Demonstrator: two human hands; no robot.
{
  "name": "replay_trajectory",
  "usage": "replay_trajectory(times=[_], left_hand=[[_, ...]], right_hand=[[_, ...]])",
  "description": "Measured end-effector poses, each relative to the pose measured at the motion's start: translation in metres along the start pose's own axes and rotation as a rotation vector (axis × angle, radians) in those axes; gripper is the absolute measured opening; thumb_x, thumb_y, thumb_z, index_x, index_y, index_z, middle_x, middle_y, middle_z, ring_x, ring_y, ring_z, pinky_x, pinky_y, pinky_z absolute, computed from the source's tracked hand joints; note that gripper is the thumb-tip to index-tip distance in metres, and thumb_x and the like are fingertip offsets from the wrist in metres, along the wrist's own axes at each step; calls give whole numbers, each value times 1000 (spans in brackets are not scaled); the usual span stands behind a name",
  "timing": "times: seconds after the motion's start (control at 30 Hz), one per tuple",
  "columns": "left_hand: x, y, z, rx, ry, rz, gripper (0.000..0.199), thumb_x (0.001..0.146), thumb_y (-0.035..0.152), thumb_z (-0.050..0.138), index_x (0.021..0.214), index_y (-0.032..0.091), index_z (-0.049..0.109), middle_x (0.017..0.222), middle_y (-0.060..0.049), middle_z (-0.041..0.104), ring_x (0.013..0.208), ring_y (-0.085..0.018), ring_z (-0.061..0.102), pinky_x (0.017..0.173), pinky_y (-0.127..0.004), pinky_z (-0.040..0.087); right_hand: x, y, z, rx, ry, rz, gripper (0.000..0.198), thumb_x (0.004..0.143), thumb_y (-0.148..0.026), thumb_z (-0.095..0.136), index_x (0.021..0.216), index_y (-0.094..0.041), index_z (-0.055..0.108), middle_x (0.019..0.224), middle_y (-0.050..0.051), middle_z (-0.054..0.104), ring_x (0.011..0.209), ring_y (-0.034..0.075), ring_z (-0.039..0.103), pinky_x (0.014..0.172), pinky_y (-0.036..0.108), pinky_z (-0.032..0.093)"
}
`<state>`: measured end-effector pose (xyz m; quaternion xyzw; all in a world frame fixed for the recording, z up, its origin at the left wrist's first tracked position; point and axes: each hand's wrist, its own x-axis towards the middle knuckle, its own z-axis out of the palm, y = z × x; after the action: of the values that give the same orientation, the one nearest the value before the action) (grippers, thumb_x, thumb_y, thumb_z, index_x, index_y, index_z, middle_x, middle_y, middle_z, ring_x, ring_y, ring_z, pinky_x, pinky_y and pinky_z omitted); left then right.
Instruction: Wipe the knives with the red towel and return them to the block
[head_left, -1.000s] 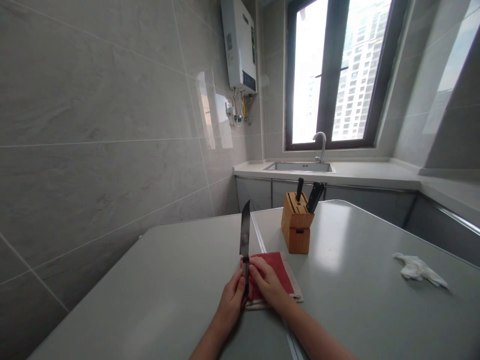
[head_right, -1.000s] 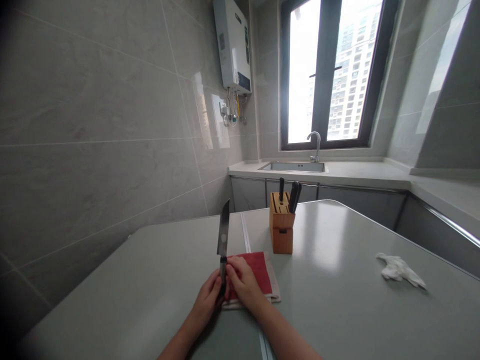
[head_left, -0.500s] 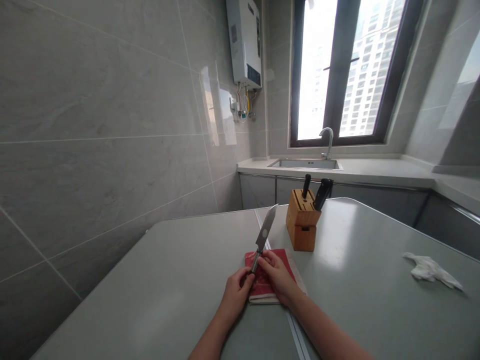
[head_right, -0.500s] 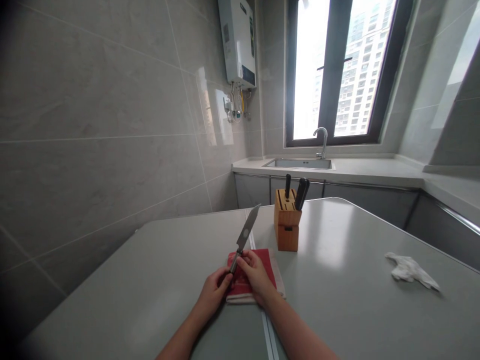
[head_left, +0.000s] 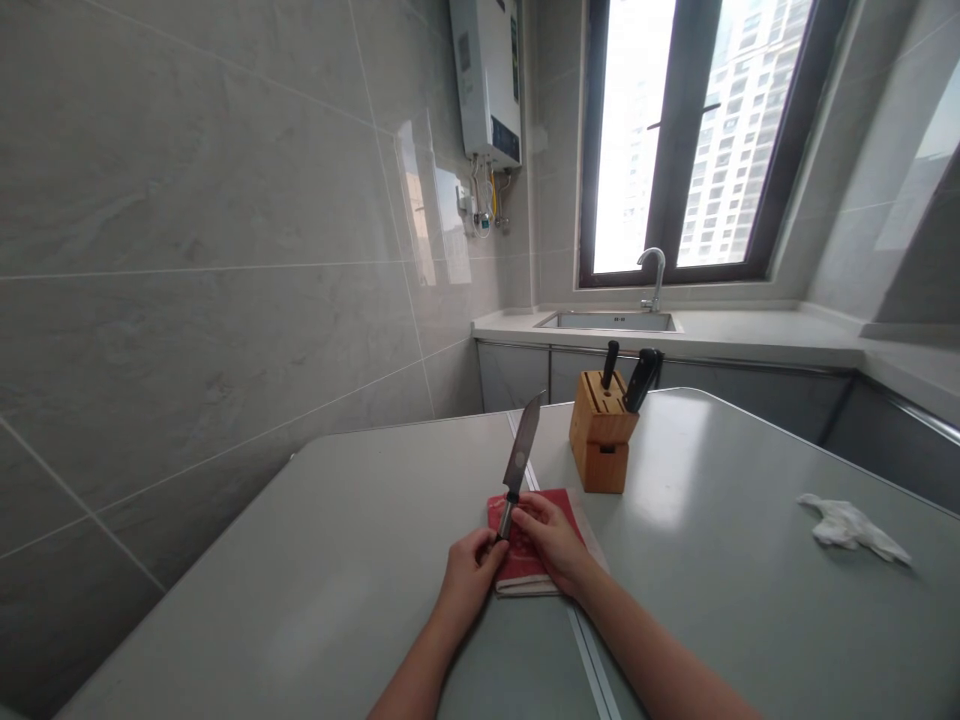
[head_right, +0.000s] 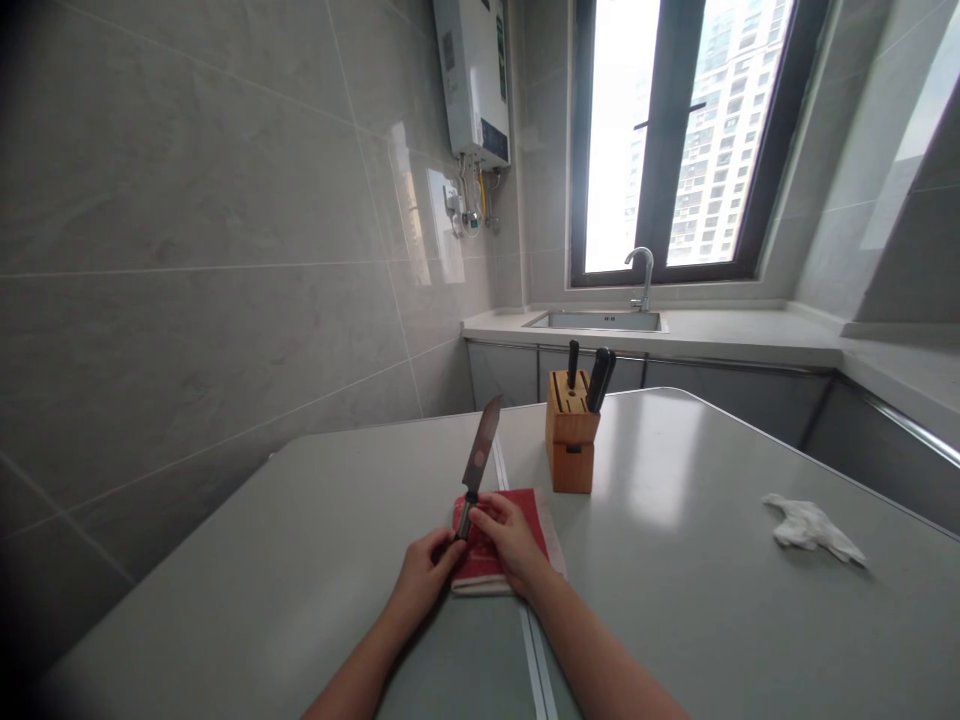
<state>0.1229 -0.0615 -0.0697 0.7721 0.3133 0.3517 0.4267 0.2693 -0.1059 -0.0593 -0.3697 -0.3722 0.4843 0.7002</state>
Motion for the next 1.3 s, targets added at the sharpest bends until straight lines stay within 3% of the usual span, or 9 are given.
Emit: replay_trajectory(times=[0.27,1.3], left_hand=[[-1,2,1,18,-22,22,27,81,38,55,77,13,67,69,-3,63,63,-17,51,61,-25,37],[-1,3,0,80,-62,52,23,84,32,53,80,13,65,75,-4,65,69,-19,54,63,-25,38]], right_hand=[[0,0,0,-26,0,-4,29,67,-31,74,93,-19,68,94,5,69,86,18,63,81,31,47],[0,-4,1,-58,-17,-4,30,65,-32,76,91,-19,69,94,5,69,85,18,62,77,29,48]])
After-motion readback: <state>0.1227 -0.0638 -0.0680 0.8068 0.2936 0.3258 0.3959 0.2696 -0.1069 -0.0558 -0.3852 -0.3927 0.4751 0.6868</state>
